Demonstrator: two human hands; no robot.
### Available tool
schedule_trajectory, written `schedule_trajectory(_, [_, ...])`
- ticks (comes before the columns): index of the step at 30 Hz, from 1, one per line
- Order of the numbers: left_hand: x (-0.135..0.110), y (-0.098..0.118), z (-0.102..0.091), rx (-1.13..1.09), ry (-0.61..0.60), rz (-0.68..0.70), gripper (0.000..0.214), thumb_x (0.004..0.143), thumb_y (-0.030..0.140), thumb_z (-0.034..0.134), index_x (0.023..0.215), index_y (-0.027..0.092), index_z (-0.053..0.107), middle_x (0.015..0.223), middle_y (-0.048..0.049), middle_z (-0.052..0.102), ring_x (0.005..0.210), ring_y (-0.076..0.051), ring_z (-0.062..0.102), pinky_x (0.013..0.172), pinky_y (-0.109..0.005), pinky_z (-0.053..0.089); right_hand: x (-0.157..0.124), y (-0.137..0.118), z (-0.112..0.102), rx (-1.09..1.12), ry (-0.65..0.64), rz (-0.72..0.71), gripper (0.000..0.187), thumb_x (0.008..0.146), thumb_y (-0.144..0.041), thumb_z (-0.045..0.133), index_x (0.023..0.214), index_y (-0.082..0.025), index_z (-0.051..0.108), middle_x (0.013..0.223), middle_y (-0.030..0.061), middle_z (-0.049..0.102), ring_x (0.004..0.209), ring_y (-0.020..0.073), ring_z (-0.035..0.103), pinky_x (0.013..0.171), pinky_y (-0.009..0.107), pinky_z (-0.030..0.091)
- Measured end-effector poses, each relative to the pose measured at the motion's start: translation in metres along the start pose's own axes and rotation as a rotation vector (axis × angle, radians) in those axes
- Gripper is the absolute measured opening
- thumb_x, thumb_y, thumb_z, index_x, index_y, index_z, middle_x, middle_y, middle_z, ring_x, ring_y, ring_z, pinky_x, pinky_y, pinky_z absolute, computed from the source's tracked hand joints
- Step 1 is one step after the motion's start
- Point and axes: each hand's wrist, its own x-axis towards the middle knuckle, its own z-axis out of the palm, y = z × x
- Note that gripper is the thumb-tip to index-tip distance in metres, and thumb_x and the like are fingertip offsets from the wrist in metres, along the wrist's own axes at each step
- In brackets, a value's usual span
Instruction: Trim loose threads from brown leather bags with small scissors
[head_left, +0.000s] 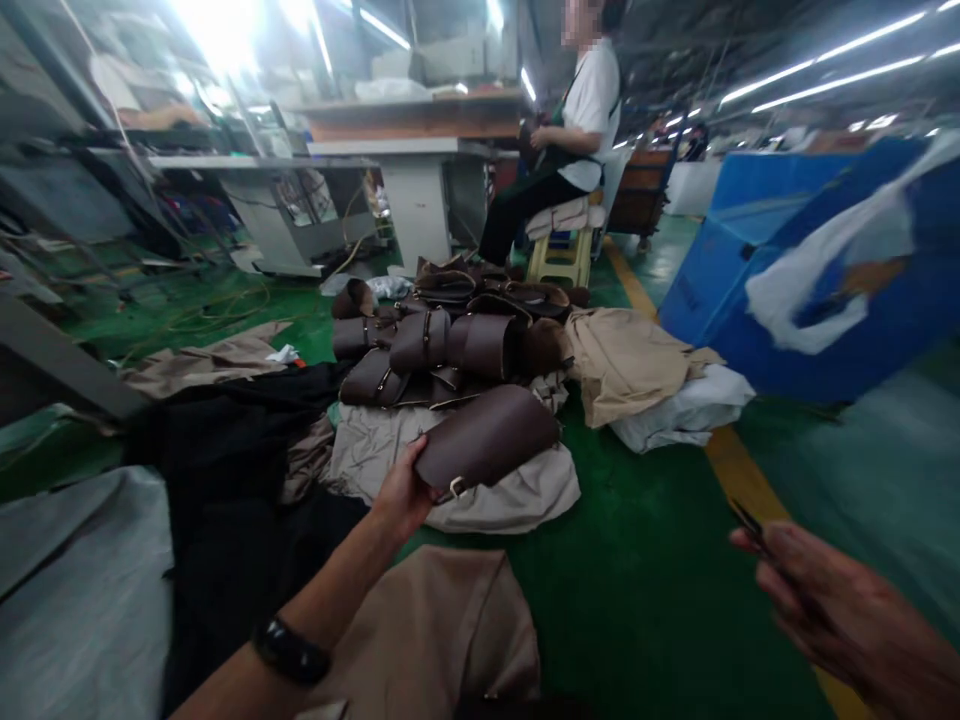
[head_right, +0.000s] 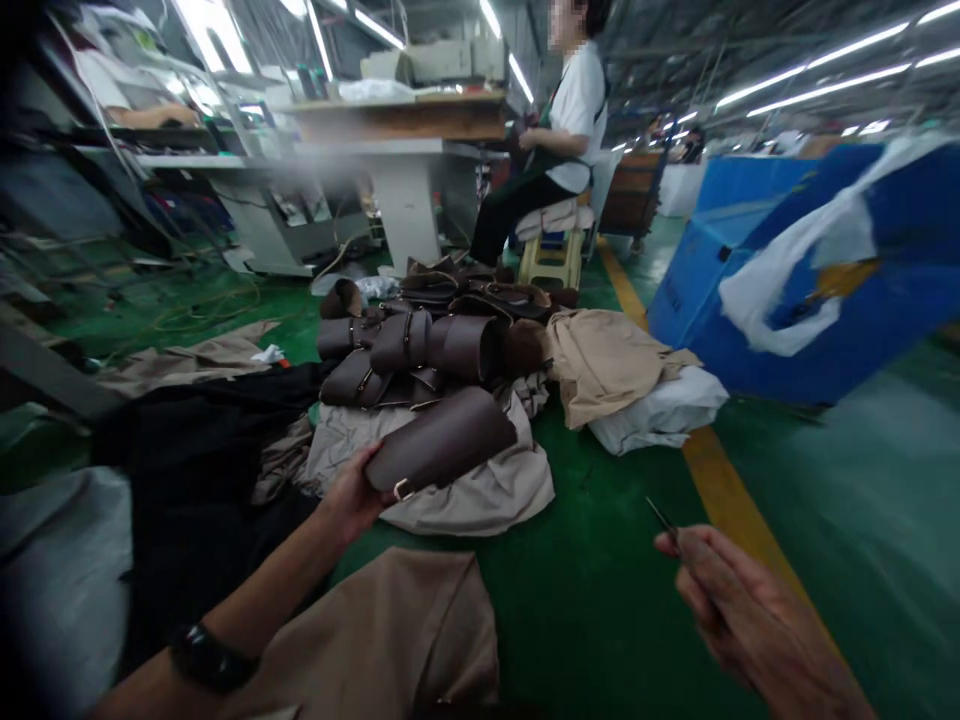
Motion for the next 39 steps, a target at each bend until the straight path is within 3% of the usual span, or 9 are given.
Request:
schedule_trajectory(2, [-0.061, 0.003, 0.021, 0.002, -0.072, -0.043, 0.015, 0.087, 0.024, 0.048, 0.09, 0.014, 0.058, 0.068, -0.0028, 0.064, 0.05, -0.016, 0.059, 0.041, -0.028, 0.051, -0.034, -0.042, -0.007, 0.094, -0.043, 0.069, 0.056, 0.052, -0.07, 0.07, 0.084, -0.024, 0.064, 0.054, 0.0005, 0.047, 0.037, 0.0091, 0.036, 0.034, 0.021, 0.03])
schedule_trajectory(7, [-0.186, -0.001, 0.062, 0.016, -0.248, -0.275, 0.02, 0.089, 0.023, 0.042, 0.088, 0.01, 0.058, 0.07, -0.0076, 0.066, 0.048, -0.018, 0.06, 0.037, -0.029, 0.047, -0.121, -0.104, -0.032, 0.141, -0.011, -0.32, 0.064, 0.055, -0.056, 0.075, 0.103, -0.018, 0.058, 0.09, 0.0092, 0.062, 0.061, 0.0143, 0.053, 0.04, 0.02, 0.033])
schedule_trajectory(12, [-0.271, -0.003, 0.07, 0.064, -0.46, -0.397, 0.034, 0.091, 0.034, 0.039, 0.095, 0.008, 0.06, 0.073, -0.01, 0.068, 0.054, -0.018, 0.063, 0.049, -0.029, 0.051, -0.192, -0.115, -0.055, 0.045, -0.04, -0.477, 0.041, 0.066, -0.048, 0.071, 0.089, -0.016, 0.06, 0.077, 0.0033, 0.061, 0.071, 0.0165, 0.056, 0.061, 0.023, 0.045])
schedule_trajectory(18, [-0.345, -0.004, 0.048, 0.299, -1.046, -0.228, 0.06, 0.076, 0.066, 0.049, 0.098, 0.013, 0.067, 0.087, -0.0109, 0.069, 0.091, -0.025, 0.063, 0.084, -0.035, 0.048, -0.242, -0.109, -0.075, 0.028, 0.087, -0.509, 0.04, 0.073, -0.05, 0.065, 0.092, -0.015, 0.061, 0.079, 0.0037, 0.063, 0.078, 0.02, 0.058, 0.067, 0.026, 0.046])
schedule_trajectory(21, [-0.369, -0.009, 0.035, 0.583, -1.158, 0.05, 0.044, 0.063, 0.044, 0.076, 0.097, 0.017, 0.069, 0.092, -0.0073, 0.068, 0.091, -0.024, 0.06, 0.086, -0.032, 0.046, -0.256, -0.106, -0.077, 0.062, 0.148, -0.435, 0.039, 0.069, -0.052, 0.066, 0.079, -0.015, 0.059, 0.069, 0.0026, 0.061, 0.06, 0.016, 0.055, 0.055, 0.025, 0.043])
schedule_trajectory(24, [-0.384, -0.012, 0.026, 0.663, -1.113, 0.119, 0.033, 0.065, 0.033, 0.075, 0.093, 0.016, 0.07, 0.084, -0.0042, 0.066, 0.075, -0.019, 0.059, 0.07, -0.027, 0.048, -0.269, -0.105, -0.078, 0.091, 0.137, -0.382, 0.039, 0.068, -0.053, 0.066, 0.072, -0.016, 0.054, 0.052, -0.0026, 0.049, 0.04, 0.0089, 0.037, 0.039, 0.022, 0.03])
schedule_trajectory(27, [-0.389, -0.012, 0.021, 0.575, -1.021, 0.09, 0.032, 0.067, 0.026, 0.073, 0.096, 0.017, 0.068, 0.084, -0.0042, 0.067, 0.074, -0.018, 0.061, 0.069, -0.027, 0.049, -0.278, -0.103, -0.082, 0.069, 0.079, -0.38, 0.039, 0.068, -0.053, 0.067, 0.072, -0.017, 0.053, 0.046, -0.0053, 0.041, 0.036, 0.0074, 0.03, 0.037, 0.022, 0.026])
schedule_trajectory(32, [-0.382, -0.017, 0.019, 0.431, -0.946, -0.035, 0.03, 0.067, 0.021, 0.071, 0.097, 0.016, 0.066, 0.08, -0.0069, 0.07, 0.067, -0.02, 0.066, 0.069, -0.031, 0.053, -0.268, -0.08, -0.088, 0.014, -0.067, -0.442, 0.041, 0.072, -0.054, 0.064, 0.08, -0.015, 0.057, 0.072, 0.0022, 0.058, 0.068, 0.0174, 0.055, 0.064, 0.028, 0.045])
schedule_trajectory(39, [-0.369, -0.027, 0.032, 0.358, -0.659, -0.226, 0.028, 0.072, 0.036, 0.07, 0.09, 0.015, 0.066, 0.08, -0.0085, 0.072, 0.066, -0.02, 0.068, 0.063, -0.029, 0.055, -0.254, -0.06, -0.091, -0.076, 0.061, -0.456, 0.04, 0.076, -0.05, 0.062, 0.093, -0.015, 0.057, 0.092, 0.007, 0.063, 0.091, 0.0236, 0.058, 0.082, 0.034, 0.045])
